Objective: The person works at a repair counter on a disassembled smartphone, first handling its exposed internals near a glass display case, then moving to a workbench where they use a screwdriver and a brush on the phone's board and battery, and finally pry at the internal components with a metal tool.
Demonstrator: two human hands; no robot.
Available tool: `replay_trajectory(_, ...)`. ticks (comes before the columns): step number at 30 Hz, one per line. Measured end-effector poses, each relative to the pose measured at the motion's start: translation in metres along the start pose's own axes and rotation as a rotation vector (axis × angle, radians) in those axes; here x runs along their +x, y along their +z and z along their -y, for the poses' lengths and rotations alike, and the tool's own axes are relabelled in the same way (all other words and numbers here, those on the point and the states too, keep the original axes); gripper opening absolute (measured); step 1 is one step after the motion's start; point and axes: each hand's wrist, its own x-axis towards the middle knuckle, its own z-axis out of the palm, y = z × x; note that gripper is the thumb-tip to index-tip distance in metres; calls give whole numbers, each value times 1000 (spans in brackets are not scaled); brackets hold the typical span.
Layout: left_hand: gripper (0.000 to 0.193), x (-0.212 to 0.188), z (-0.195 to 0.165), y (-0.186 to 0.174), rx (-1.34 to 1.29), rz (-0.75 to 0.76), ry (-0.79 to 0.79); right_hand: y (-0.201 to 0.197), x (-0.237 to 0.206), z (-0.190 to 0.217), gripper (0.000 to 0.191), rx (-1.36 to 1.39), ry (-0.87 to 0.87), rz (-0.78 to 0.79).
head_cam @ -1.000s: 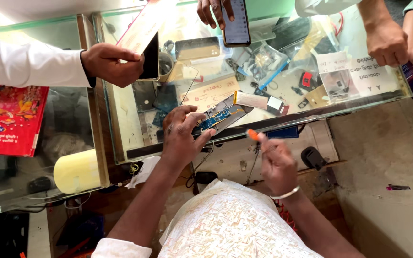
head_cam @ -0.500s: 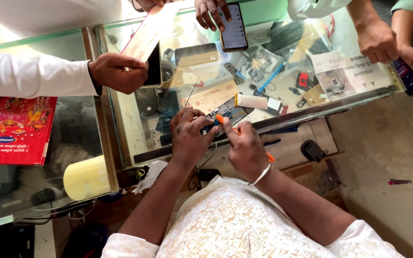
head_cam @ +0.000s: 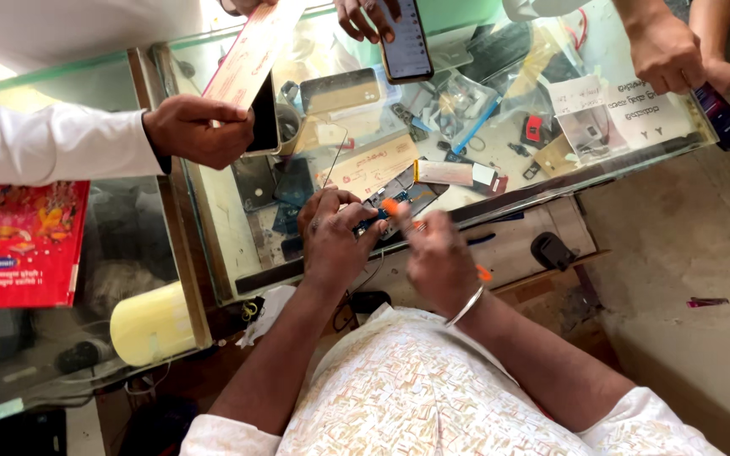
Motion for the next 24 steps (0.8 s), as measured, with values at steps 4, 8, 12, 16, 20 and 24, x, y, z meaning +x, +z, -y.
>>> replay_trajectory(4, 25, -1, 1, 1, 14, -34, 9, 1, -1, -2, 62, -25, -4, 6)
replay_trajectory(8, 26, -1, 1, 2, 48, -11, 21, 4, -4, -4, 55, 49, 208, 36)
replay_trajectory(12, 28, 0, 1, 2, 38, 11, -41, 7, -7, -4, 62, -68, -12, 22)
replay_trajectory(16, 25, -1, 0, 4, 35, 34, -42, 6, -6, -5, 60, -58, -28, -16)
replay_trajectory(20, 26, -3, 0, 4, 30, 14, -26, 2, -3, -1, 63, -28, -36, 38)
replay_trajectory(24, 25, -1, 0, 2, 45, -3, -20, -5, -1, 5, 62, 40, 10, -4)
